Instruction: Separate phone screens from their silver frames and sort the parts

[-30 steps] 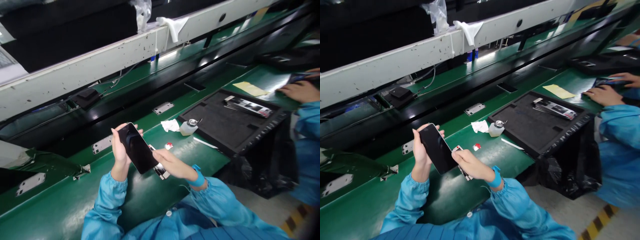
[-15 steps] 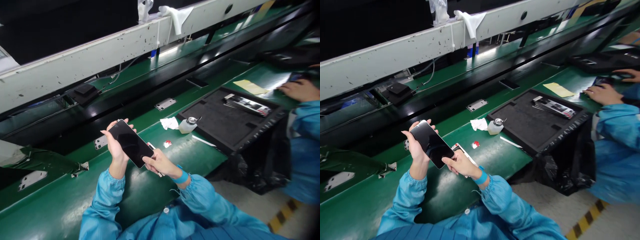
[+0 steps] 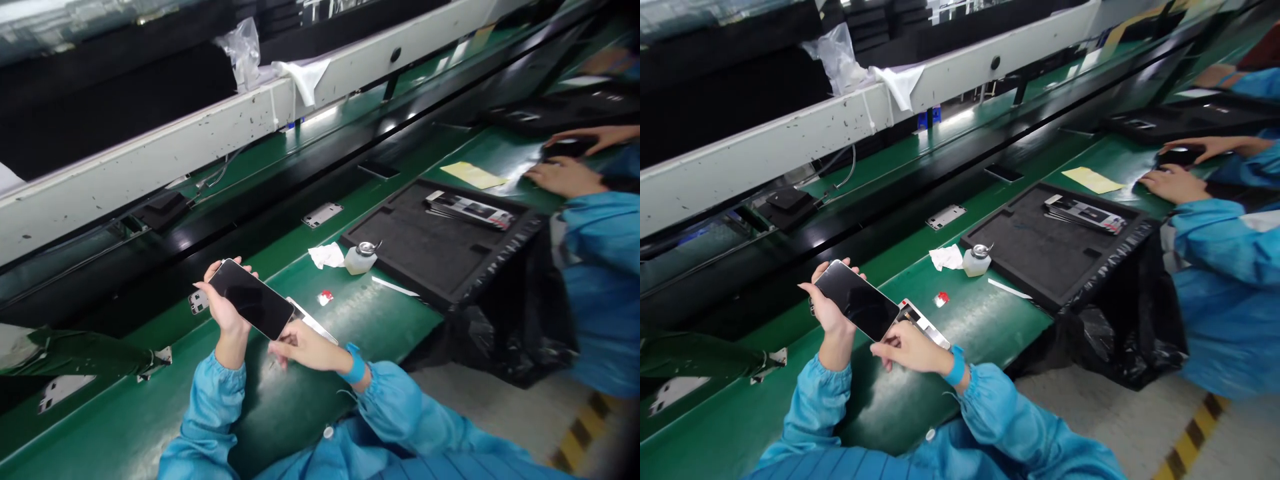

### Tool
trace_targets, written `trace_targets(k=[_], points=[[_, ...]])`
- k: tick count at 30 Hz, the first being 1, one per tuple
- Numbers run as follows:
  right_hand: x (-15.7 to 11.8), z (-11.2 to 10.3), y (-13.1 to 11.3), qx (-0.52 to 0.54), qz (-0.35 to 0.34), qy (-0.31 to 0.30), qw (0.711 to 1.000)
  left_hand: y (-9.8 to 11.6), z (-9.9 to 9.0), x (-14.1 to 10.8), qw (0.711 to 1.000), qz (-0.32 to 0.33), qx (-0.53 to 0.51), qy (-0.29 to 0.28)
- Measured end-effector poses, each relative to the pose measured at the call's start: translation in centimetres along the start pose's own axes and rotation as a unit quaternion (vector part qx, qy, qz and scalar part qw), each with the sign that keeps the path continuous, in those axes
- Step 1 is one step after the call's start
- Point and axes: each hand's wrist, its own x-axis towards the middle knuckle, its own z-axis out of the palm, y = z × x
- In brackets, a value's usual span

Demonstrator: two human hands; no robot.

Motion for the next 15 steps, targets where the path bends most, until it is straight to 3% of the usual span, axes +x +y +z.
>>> trace_targets(k=[2, 5, 7, 11, 15], points=[[-1.8, -1.5, 0.5, -0.147, -0.001, 0.071, 0.987, -0.8, -0.1, 1.6, 0.999, -0.043, 0.015, 0.011], [-3.9, -2.9, 1.5, -0.369, 0.073, 0.16, 0.913, -3.6, 1.1, 5.2, 0.988, -0.144, 0.048, 0.039], [-4.3, -3.0, 2.0, -0.457, 0.114, 0.165, 0.867, -6.5, 2.9, 7.9, 0.981, -0.177, 0.062, 0.046], [-3.4, -2.4, 2.5, -0.513, 0.133, 0.132, 0.837, -12.5, 7.0, 12.4, 0.969, -0.211, 0.105, 0.076], [-2.9, -3.4, 3.4, -0.527, 0.148, 0.121, 0.828, -16.2, 9.6, 14.9, 0.954, -0.219, 0.181, 0.1]])
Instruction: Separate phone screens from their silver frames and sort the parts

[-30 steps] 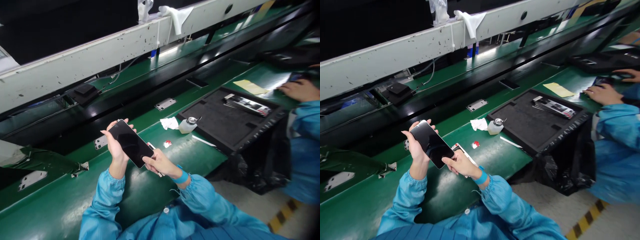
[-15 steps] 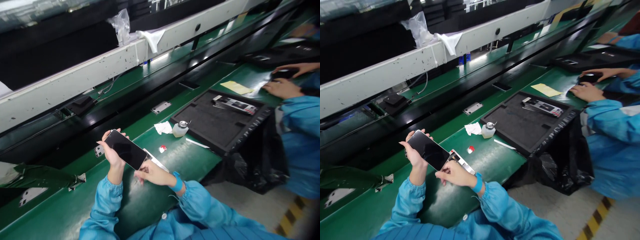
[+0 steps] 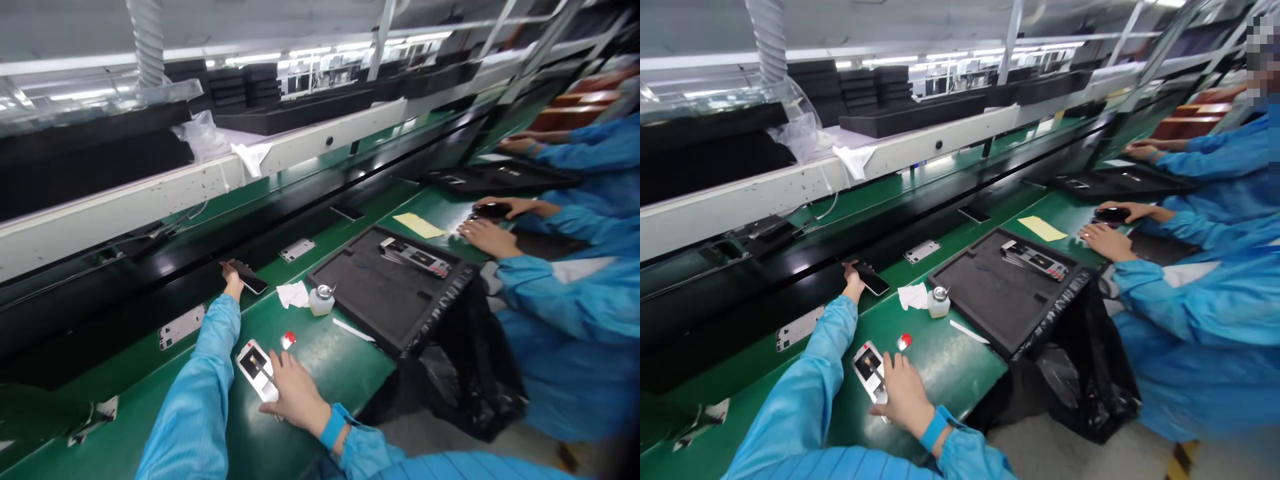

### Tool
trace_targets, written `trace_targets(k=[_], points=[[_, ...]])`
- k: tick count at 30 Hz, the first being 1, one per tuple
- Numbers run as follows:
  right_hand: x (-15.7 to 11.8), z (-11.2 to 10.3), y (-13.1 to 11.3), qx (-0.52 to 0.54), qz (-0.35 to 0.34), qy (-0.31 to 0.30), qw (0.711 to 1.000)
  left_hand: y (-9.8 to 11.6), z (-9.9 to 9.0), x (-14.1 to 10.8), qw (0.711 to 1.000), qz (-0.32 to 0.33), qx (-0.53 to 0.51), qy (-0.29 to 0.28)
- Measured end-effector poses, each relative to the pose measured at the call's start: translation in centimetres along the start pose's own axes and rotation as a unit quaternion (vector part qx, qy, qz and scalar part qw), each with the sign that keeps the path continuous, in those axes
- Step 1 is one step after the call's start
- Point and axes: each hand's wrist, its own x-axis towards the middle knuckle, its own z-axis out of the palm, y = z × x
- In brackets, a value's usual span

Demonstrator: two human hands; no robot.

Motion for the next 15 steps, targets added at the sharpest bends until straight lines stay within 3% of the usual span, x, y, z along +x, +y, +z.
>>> trace_targets(k=[5, 10, 15], points=[[1.1, 0.9, 3.0, 0.003, -0.039, 0.024, 0.999, -0.6, 1.0, 2.6, 0.988, 0.032, 0.144, 0.05], [1.5, 1.2, 5.3, 0.073, -0.034, -0.001, 0.997, 0.1, 1.1, 4.9, 0.945, 0.08, 0.311, 0.06], [1.0, 0.4, 7.7, 0.218, -0.136, 0.113, 0.96, 1.6, 2.1, 6.0, 0.895, 0.129, 0.427, 0.021]])
